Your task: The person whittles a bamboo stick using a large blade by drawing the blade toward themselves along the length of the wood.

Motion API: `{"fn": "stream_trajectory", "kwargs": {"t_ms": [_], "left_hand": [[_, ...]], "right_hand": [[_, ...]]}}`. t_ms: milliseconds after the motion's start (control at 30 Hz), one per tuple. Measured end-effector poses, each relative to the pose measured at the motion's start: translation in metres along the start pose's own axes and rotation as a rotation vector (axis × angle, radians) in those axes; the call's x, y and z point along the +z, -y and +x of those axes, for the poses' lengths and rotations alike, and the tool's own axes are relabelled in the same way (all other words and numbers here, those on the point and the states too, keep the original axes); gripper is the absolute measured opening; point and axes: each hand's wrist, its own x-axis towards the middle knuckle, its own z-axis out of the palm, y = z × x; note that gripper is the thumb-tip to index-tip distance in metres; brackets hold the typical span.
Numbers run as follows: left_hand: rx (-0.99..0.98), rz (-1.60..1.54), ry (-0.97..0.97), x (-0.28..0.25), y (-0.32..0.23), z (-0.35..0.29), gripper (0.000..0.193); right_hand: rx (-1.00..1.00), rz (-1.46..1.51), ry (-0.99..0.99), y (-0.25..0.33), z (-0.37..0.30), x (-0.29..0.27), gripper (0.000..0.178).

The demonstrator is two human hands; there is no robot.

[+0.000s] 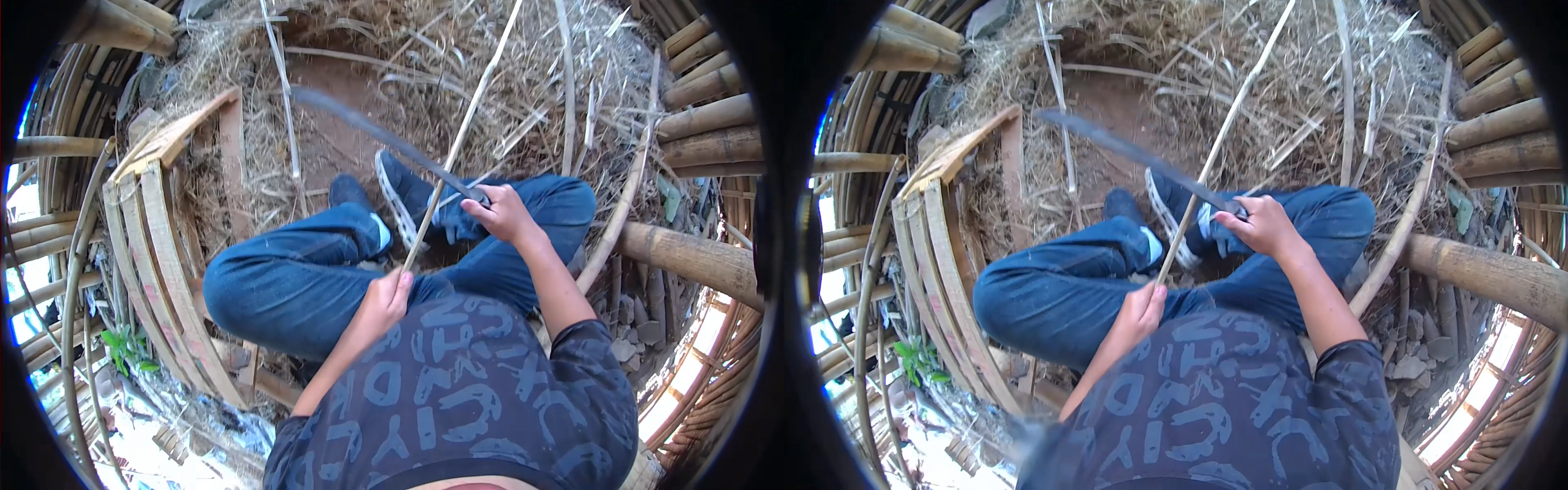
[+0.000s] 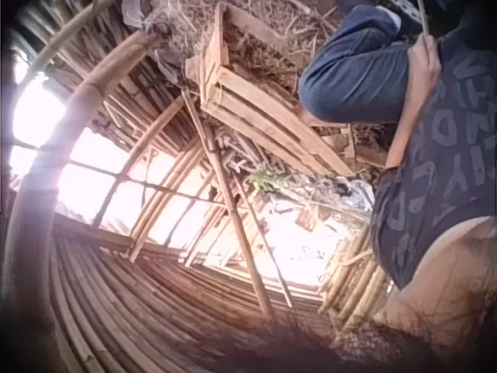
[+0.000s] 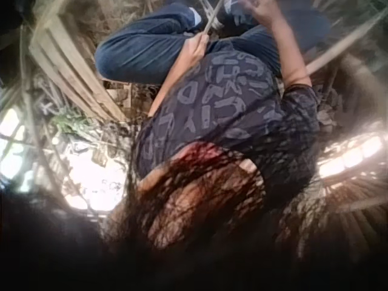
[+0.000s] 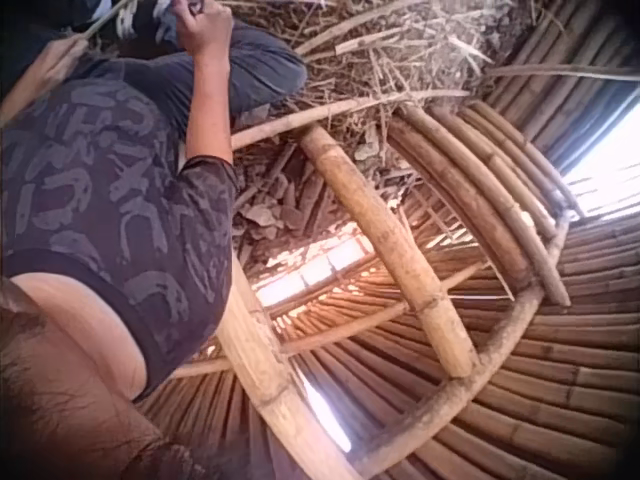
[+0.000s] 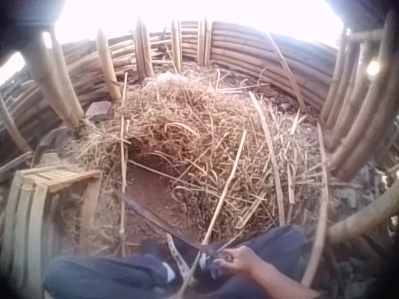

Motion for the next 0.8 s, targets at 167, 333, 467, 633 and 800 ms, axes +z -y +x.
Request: {"fn": "stream_trajectory", "kwargs": {"t_ms": [167,333,467,633,800], "left_hand": [[0.008,0.046,-0.04,0.004,-0.002,0.004,0.028],[-0.054,0.068,-0.038,0.003,-0.008,0.0,0.029],[-0.071,0.083,-0.028,0.005,-0.005,-0.002,0.028],[-0.02,0.096,-0.04,0.005,-0.004,-0.002,0.027],[-0.046,0.111,-0.041,0.007,-0.007,0.0,0.028]], "right_hand": [[-0.316,-0.396,0.125,-0.001,0.015,0.0,0.06],[-0.202,-0.306,0.113,-0.037,0.033,-0.009,0.063],[-0.026,-0.106,0.061,-0.079,0.03,-0.008,0.065],[0.083,-0.017,-0.047,-0.052,0.006,0.0,0.065],[-0.101,-0.158,-0.112,-0.014,-0.002,0.014,0.064]]}}
